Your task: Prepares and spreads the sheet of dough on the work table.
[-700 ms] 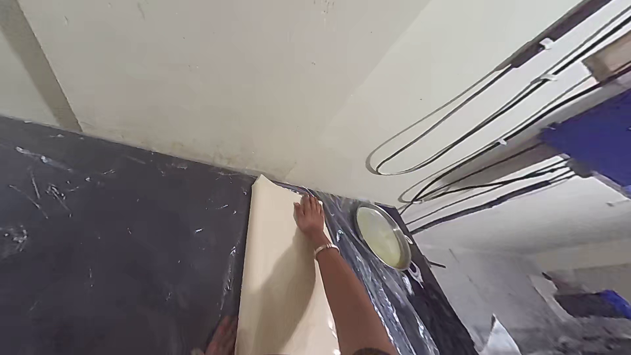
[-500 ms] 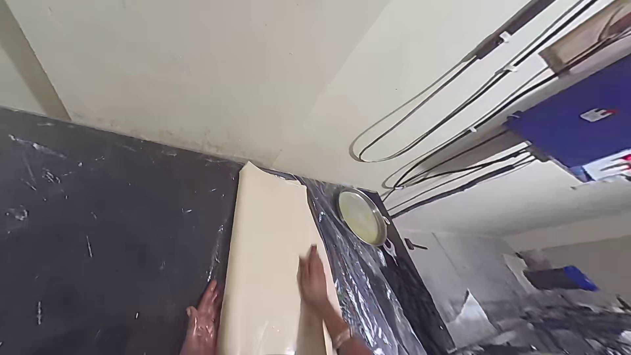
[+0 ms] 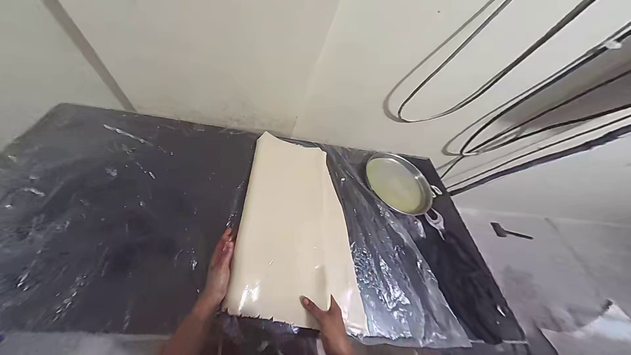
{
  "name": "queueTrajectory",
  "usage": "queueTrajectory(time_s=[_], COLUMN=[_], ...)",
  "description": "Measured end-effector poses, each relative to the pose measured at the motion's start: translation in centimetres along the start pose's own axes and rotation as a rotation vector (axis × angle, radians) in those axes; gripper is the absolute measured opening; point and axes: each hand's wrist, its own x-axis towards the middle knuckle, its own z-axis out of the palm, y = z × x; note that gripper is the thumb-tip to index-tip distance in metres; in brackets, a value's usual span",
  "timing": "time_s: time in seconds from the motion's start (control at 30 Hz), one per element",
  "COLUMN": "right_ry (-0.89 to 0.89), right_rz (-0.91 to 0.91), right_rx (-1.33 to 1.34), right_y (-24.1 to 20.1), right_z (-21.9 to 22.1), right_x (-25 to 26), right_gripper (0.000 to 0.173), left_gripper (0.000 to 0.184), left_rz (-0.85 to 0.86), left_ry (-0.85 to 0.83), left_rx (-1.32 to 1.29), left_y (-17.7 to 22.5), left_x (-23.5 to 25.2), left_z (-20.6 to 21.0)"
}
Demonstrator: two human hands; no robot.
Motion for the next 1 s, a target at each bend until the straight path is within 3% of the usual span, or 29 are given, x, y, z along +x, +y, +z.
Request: queueTrajectory(time_s=[0.07, 0.1, 0.17, 0.27, 0.37, 0.43, 0.5, 0.6, 0.7, 0.77, 0.83, 0.93, 1.0], right_ry=[-0.172, -0.173, 0.044, 0.354, 0.318, 0.221, 0.133, 0.111, 0.291, 0.5, 0.641, 0.62, 0.594], right_rz=[0.042, 0.008, -0.166, -0.67, -0.984, -1.104, -1.12, -1.095, -1.234, -1.126, -0.833, -0.315, -0.151], right_rx=[0.023, -0.045, -0.29, -0.857, -1.166, -1.195, -1.122, -1.069, -1.11, -1.163, -1.078, -0.811, -0.741], right_y=[-1.5, -2.2, -2.2, 1.5, 4.0, 4.4, 2.5, 0.5, 3.0, 4.9, 4.7, 1.1, -1.2], right_z=[-1.6, -1.7, 0.0, 2.2, 3.8, 8.4, 14.9, 22.0, 18.8, 13.2, 7.8, 4.5, 3.8], right_x=[1.9, 2.8, 3.6, 3.0, 1.5, 0.3, -0.2, -0.7, -0.9, -0.3, 0.9, 2.3, 3.0], right_gripper=[0.033, 0.034, 0.044, 0.07, 0.088, 0.079, 0.071, 0.06, 0.06, 0.078, 0.085, 0.077, 0.059], left_gripper=[0.075, 0.086, 0.097, 0.077, 0.064, 0.079, 0.095, 0.091, 0.098, 0.106, 0.102, 0.094, 0.1], left_rz=[-0.025, -0.035, 0.002, 0.203, 0.116, -0.092, -0.253, -0.44, -0.459, -0.429, -0.436, -0.422, -0.38], left_ry=[-0.016, -0.011, -0.019, -0.043, -0.161, -0.23, -0.243, -0.163, -0.298, -0.416, -0.469, -0.527, -0.613], left_rx=[0.078, 0.16, 0.376, 0.482, 0.225, 0.036, -0.178, -0.478, -0.425, -0.317, -0.247, -0.172, -0.175], left_y=[0.1, 0.1, -0.4, -2.6, -2.6, -1.0, 0.7, 1.8, 1.2, 1.1, 0.9, 0.9, 0.7], left_x=[-0.8, -1.6, -3.5, -5.3, -4.9, -4.3, -3.6, -3.0, -2.5, -1.9, -1.5, -1.3, -0.7], left_z=[-0.1, 0.0, 0.0, -0.5, -1.9, -3.1, -4.0, -5.5, -6.7, -6.9, -6.7, -7.5, -7.8])
